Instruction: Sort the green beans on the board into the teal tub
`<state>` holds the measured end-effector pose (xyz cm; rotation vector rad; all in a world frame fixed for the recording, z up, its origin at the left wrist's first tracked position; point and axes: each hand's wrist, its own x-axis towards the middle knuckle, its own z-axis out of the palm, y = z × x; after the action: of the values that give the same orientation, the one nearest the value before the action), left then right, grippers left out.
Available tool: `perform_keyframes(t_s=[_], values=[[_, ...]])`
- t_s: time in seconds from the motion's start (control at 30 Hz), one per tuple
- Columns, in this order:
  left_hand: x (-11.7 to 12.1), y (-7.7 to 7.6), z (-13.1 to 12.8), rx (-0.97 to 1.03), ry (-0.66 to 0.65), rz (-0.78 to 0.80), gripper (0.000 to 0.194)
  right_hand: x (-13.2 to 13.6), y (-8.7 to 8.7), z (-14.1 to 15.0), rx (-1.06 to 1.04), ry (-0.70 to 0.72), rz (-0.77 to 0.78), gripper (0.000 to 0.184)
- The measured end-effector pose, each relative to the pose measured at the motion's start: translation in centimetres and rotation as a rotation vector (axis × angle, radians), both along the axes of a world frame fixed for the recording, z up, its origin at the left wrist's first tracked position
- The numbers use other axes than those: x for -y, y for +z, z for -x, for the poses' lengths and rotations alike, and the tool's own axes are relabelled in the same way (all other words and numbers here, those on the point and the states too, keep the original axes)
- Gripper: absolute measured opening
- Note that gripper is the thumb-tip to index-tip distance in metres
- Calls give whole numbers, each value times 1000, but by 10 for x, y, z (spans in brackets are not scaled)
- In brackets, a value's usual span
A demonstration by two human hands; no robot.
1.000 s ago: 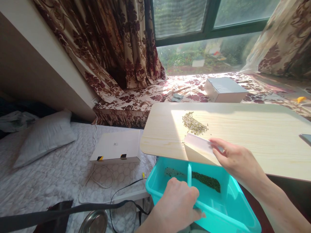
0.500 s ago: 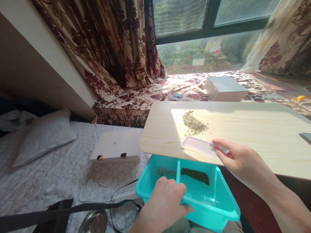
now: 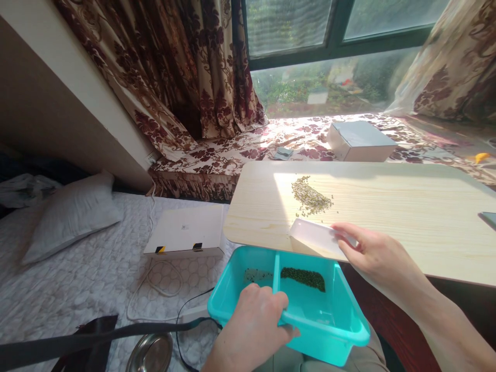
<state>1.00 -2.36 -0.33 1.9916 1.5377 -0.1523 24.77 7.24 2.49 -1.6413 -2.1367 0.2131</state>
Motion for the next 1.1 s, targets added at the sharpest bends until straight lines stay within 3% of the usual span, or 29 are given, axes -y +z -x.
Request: perform_keyframes(t_s=[0.3,0.5,0.77,1.1], values=[[0,4,2,2,22,30,30,0,3,-6,32,-34,-50,31],[0,6,3,2,23,29,29,2,6,-8,11,-32,-1,32],[1,3,7,-5,38,29,29,-7,1,-3,17,-3,-17,31],[0,2,9,9,58,46,27,2,10,-4,12,0,6,33]])
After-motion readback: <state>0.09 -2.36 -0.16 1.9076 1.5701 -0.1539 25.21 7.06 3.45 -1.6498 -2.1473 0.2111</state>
